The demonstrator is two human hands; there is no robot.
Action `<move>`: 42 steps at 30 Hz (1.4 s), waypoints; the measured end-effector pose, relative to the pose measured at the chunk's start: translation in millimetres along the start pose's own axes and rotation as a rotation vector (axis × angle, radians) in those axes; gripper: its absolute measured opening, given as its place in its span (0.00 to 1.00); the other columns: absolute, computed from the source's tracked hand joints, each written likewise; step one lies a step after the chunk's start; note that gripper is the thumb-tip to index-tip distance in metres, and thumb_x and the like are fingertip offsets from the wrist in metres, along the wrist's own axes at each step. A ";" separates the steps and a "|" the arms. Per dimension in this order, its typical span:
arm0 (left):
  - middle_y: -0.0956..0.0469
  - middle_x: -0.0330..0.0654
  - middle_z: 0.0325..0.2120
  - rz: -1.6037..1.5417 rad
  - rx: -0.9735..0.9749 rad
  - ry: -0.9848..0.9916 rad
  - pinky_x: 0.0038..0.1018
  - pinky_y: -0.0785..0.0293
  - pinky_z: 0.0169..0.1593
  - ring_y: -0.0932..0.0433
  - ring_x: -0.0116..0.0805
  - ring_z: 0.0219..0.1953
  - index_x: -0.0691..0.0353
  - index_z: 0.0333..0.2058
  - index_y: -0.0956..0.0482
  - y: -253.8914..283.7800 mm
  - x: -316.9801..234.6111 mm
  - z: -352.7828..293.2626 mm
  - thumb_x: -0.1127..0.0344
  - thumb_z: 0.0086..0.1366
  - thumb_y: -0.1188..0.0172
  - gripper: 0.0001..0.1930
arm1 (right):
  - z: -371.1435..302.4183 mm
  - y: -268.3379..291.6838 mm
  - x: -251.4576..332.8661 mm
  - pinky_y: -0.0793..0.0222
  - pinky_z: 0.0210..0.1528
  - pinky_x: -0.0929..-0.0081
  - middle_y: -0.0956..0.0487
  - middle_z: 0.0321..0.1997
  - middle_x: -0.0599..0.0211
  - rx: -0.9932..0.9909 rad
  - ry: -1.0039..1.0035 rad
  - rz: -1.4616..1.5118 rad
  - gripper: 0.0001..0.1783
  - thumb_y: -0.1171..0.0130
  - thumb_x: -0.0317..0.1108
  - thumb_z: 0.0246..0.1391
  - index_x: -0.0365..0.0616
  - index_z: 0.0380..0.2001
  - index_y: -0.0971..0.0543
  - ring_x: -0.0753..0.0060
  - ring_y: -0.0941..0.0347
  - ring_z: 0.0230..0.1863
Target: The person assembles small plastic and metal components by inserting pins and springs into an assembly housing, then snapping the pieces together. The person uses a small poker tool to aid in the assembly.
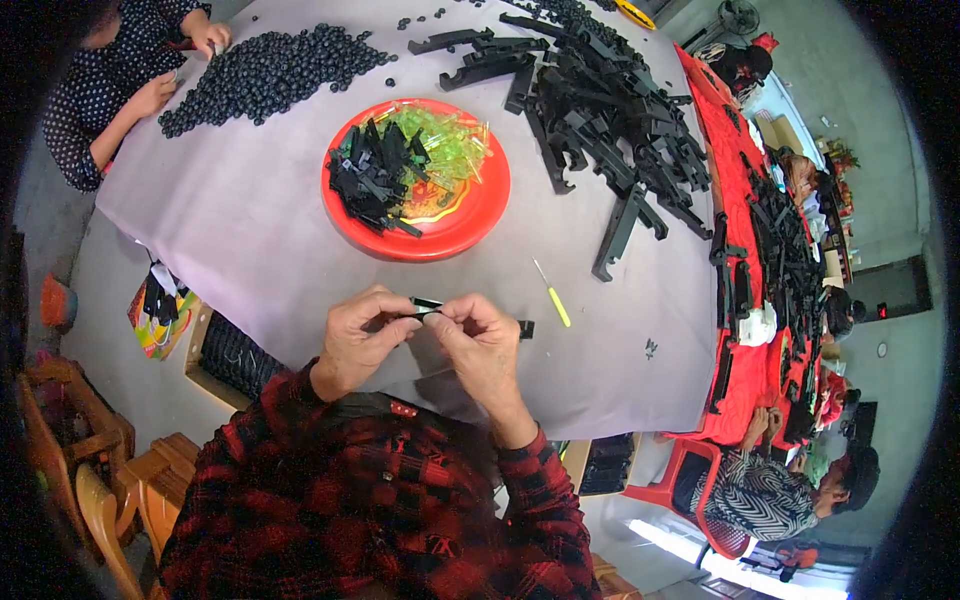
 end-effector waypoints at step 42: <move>0.25 0.46 0.34 0.372 0.240 -0.298 0.35 0.26 0.38 0.23 0.45 0.35 0.61 0.46 0.23 -23.1 22.3 34.4 0.71 0.47 0.30 0.24 | 3.4 46.3 -23.3 0.40 0.21 0.83 0.28 0.16 0.79 -0.439 -0.185 -0.495 0.08 0.34 0.30 0.51 0.35 0.25 0.19 0.90 0.38 0.20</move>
Point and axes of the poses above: each hand's wrist, its own z-axis towards the middle knuckle, its own y-axis out of the back of the hand, x = y × z, the point moved 8 cm from there along z, towards the middle knuckle
